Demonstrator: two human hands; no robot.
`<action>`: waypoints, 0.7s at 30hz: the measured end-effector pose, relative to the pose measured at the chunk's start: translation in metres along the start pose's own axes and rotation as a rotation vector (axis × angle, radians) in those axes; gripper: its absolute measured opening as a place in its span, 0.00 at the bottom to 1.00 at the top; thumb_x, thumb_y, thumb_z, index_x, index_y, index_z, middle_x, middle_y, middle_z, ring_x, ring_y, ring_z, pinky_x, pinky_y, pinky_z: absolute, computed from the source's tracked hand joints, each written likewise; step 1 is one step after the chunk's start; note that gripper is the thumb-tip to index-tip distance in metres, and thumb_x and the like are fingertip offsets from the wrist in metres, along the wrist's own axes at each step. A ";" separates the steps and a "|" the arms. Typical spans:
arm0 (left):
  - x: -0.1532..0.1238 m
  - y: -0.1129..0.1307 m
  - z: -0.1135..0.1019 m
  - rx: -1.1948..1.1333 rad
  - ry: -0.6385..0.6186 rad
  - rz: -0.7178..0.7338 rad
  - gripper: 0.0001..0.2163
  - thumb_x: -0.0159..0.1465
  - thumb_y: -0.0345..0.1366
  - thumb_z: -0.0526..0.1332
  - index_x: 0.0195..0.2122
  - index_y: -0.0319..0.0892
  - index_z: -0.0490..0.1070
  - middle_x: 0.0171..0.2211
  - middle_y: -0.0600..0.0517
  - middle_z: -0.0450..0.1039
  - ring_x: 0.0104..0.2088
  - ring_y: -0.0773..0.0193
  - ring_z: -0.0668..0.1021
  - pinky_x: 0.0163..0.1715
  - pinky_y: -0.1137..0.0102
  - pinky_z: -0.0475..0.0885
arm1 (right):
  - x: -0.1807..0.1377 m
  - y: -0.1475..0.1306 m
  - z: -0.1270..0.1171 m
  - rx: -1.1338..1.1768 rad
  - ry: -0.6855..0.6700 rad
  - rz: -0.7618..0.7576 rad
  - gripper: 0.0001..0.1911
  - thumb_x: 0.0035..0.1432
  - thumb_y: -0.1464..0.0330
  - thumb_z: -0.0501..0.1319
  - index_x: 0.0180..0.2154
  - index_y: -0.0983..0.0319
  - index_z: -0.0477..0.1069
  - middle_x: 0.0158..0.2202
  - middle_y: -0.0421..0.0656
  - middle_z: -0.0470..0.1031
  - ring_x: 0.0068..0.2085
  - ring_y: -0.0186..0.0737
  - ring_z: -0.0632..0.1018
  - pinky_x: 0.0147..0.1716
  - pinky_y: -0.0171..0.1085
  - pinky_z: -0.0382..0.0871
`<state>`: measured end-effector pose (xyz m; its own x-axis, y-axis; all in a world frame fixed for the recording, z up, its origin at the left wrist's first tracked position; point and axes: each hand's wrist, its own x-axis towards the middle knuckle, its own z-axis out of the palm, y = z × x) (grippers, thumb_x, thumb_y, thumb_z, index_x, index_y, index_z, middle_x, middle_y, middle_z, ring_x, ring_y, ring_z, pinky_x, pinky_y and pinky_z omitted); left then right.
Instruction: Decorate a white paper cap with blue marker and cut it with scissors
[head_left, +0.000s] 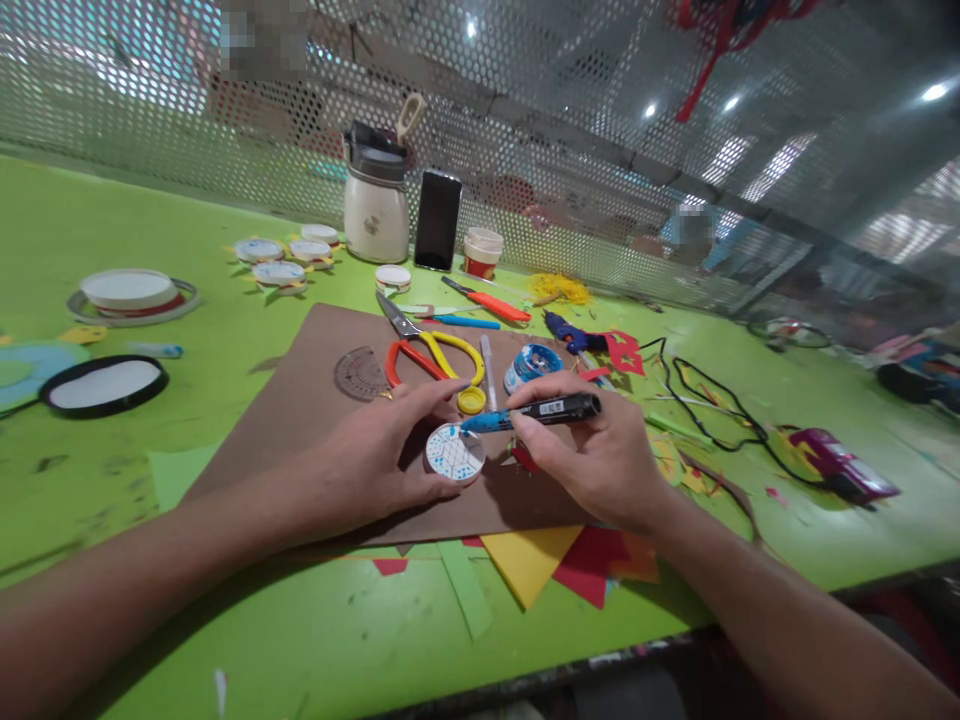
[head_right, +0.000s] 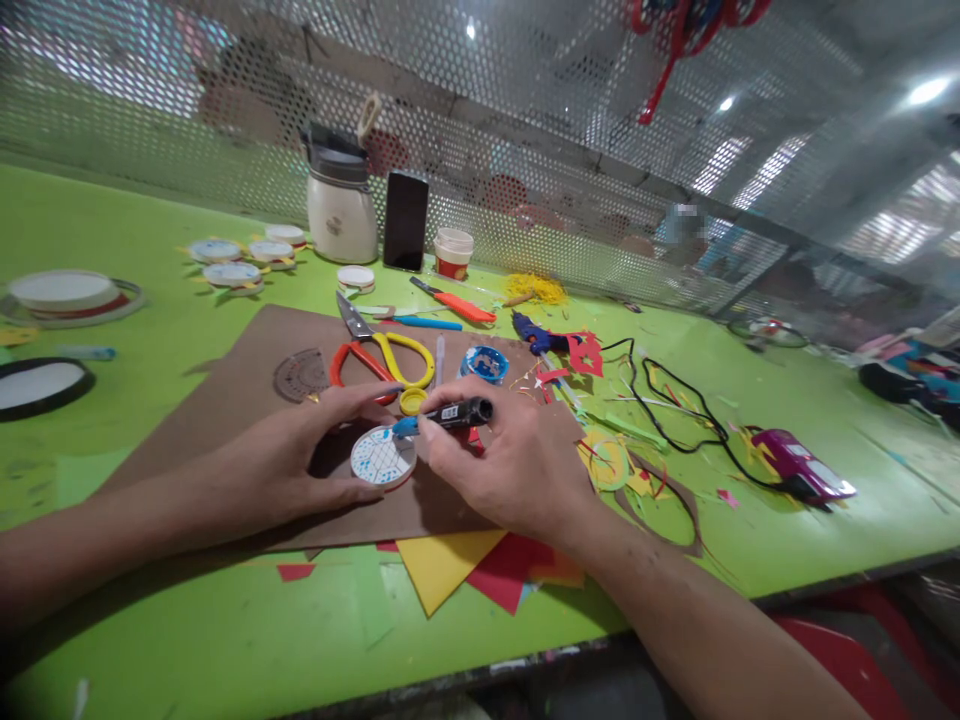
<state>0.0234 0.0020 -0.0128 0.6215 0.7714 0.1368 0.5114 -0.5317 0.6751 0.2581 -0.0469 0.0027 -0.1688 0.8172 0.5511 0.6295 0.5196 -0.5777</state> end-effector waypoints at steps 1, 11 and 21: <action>0.000 0.000 0.000 -0.002 0.003 -0.005 0.34 0.58 0.47 0.68 0.65 0.44 0.64 0.55 0.45 0.78 0.51 0.46 0.80 0.49 0.57 0.75 | 0.000 0.001 0.001 -0.001 -0.002 0.005 0.06 0.59 0.66 0.68 0.41 0.53 0.79 0.37 0.39 0.83 0.37 0.43 0.82 0.41 0.41 0.76; 0.000 -0.002 0.001 0.014 -0.005 -0.030 0.35 0.57 0.48 0.67 0.64 0.43 0.65 0.56 0.42 0.76 0.53 0.44 0.78 0.51 0.53 0.74 | -0.001 0.003 0.004 -0.011 -0.011 0.003 0.07 0.60 0.64 0.68 0.42 0.53 0.80 0.36 0.40 0.84 0.37 0.44 0.82 0.43 0.42 0.77; -0.001 -0.003 0.001 0.010 0.010 0.002 0.33 0.57 0.48 0.68 0.63 0.46 0.66 0.54 0.46 0.77 0.50 0.47 0.80 0.48 0.57 0.76 | 0.000 0.001 0.002 -0.028 -0.038 0.018 0.06 0.59 0.65 0.68 0.40 0.53 0.79 0.37 0.39 0.83 0.37 0.44 0.82 0.42 0.42 0.77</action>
<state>0.0220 0.0027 -0.0163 0.6168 0.7735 0.1457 0.5158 -0.5370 0.6676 0.2570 -0.0461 0.0007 -0.1860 0.8354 0.5172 0.6537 0.4982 -0.5696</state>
